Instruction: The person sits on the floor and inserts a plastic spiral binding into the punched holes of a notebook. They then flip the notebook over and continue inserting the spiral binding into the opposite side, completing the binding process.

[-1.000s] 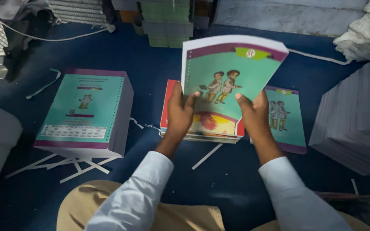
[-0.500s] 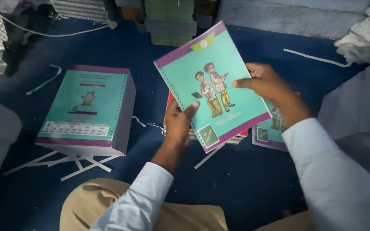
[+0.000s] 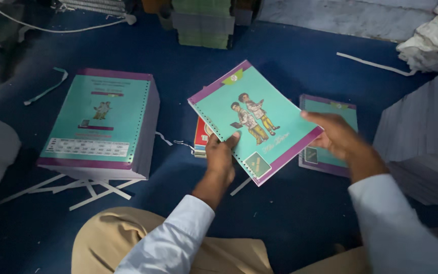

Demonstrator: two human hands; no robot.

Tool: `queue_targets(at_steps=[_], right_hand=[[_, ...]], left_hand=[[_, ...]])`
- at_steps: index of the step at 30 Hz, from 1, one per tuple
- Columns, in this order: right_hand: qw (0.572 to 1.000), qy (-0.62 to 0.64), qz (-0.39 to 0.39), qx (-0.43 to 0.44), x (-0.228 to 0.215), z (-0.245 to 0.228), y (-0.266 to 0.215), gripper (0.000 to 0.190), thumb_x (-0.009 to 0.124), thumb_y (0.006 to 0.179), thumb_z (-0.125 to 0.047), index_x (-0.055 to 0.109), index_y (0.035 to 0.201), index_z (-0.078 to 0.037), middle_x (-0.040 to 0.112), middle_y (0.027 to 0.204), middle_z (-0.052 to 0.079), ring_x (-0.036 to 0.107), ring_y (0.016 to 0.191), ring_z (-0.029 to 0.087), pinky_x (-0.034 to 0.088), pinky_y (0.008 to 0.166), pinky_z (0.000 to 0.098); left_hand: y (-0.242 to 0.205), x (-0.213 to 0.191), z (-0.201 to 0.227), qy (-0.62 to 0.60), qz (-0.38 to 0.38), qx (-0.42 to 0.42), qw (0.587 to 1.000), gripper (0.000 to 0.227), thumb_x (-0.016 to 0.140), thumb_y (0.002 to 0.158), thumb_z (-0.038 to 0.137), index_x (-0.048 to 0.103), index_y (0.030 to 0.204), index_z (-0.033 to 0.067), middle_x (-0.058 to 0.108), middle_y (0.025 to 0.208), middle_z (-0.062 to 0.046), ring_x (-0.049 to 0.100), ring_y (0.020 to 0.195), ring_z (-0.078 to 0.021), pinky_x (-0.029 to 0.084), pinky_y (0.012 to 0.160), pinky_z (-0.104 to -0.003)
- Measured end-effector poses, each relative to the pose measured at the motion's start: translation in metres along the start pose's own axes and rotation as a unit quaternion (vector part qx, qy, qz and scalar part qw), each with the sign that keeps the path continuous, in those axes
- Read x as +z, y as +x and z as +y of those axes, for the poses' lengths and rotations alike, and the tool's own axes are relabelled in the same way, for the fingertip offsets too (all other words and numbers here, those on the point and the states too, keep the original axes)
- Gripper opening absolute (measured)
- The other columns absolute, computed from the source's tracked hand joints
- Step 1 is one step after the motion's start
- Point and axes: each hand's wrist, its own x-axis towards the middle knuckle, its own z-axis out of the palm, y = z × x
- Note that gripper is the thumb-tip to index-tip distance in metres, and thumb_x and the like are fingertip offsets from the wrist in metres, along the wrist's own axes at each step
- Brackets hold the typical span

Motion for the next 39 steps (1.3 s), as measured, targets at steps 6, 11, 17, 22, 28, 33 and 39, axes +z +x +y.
queue_targets(at_steps=[6, 11, 17, 22, 28, 33, 39], right_hand=[[0.922, 0.380, 0.052, 0.050, 0.018, 0.027, -0.020, 0.074, 0.065, 0.095, -0.049, 0.048, 0.143, 0.005, 0.058, 0.140, 0.025, 0.060, 0.129, 0.035, 0.045, 0.111, 0.0508], [0.941, 0.334, -0.011, 0.057, 0.048, 0.049, -0.029, 0.059, 0.067, 0.088, -0.030, 0.050, 0.139, -0.004, 0.063, 0.130, 0.022, 0.064, 0.120, 0.035, 0.053, 0.100, 0.0549], [0.959, 0.283, 0.026, 0.004, 0.061, 0.068, -0.014, 0.056, 0.067, 0.086, -0.005, 0.047, 0.138, -0.003, 0.063, 0.126, 0.018, 0.069, 0.113, 0.032, 0.059, 0.093, 0.0504], [0.951, 0.306, 0.005, -0.037, 0.057, 0.078, -0.004, 0.058, 0.066, 0.085, -0.002, 0.047, 0.139, -0.003, 0.064, 0.124, 0.017, 0.070, 0.111, 0.031, 0.062, 0.090, 0.0473], [0.953, 0.301, -0.028, -0.022, 0.038, 0.079, 0.005, 0.058, 0.071, 0.083, -0.005, 0.051, 0.137, -0.001, 0.067, 0.117, 0.020, 0.071, 0.105, 0.033, 0.061, 0.089, 0.0489], [0.963, 0.267, -0.045, 0.010, 0.020, 0.071, 0.009, 0.054, 0.073, 0.081, -0.010, 0.057, 0.131, -0.002, 0.069, 0.111, 0.017, 0.071, 0.102, 0.032, 0.061, 0.087, 0.0504], [0.971, 0.209, -0.113, -0.011, -0.003, 0.040, 0.011, 0.058, 0.075, 0.079, -0.007, 0.055, 0.133, -0.001, 0.068, 0.118, 0.023, 0.069, 0.108, 0.036, 0.057, 0.093, 0.0535]], left_hand=[[-0.016, 0.014, -0.004, -0.044, 0.028, 0.014, 0.999, 0.033, 0.068, 0.086, -0.003, 0.061, 0.119, 0.0020, 0.071, 0.109, -0.012, 0.071, 0.096, -0.0251, 0.061, 0.084, -0.039], [-0.024, 0.023, -0.009, -0.055, 0.049, 0.022, 0.997, 0.036, 0.067, 0.086, -0.004, 0.060, 0.121, 0.0018, 0.070, 0.108, -0.012, 0.070, 0.093, -0.0250, 0.059, 0.080, -0.039], [-0.024, 0.023, -0.008, -0.034, 0.053, 0.044, 0.997, 0.037, 0.068, 0.084, -0.005, 0.059, 0.119, -0.0004, 0.070, 0.106, -0.014, 0.071, 0.091, -0.0264, 0.060, 0.077, -0.038], [-0.015, 0.012, -0.005, 0.065, 0.000, 0.064, 0.996, 0.039, 0.067, 0.084, -0.003, 0.058, 0.121, -0.0022, 0.067, 0.105, -0.017, 0.066, 0.086, -0.0288, 0.054, 0.068, -0.040], [0.016, -0.009, 0.045, -0.063, -0.035, 0.020, 0.997, 0.069, 0.059, 0.092, 0.037, 0.042, 0.143, -0.0065, 0.056, 0.137, -0.028, 0.059, 0.128, -0.0419, 0.052, 0.103, -0.054], [0.009, -0.022, 0.109, 0.004, -0.027, -0.072, 0.997, 0.112, 0.031, 0.087, 0.082, 0.032, 0.152, -0.0095, 0.045, 0.148, -0.036, 0.046, 0.140, -0.0461, 0.042, 0.112, -0.058], [0.019, 0.004, 0.164, 0.329, -0.128, -0.113, 0.929, 0.096, 0.047, 0.086, 0.071, 0.038, 0.151, 0.0011, 0.050, 0.149, -0.026, 0.053, 0.136, -0.0399, 0.048, 0.108, -0.051]])
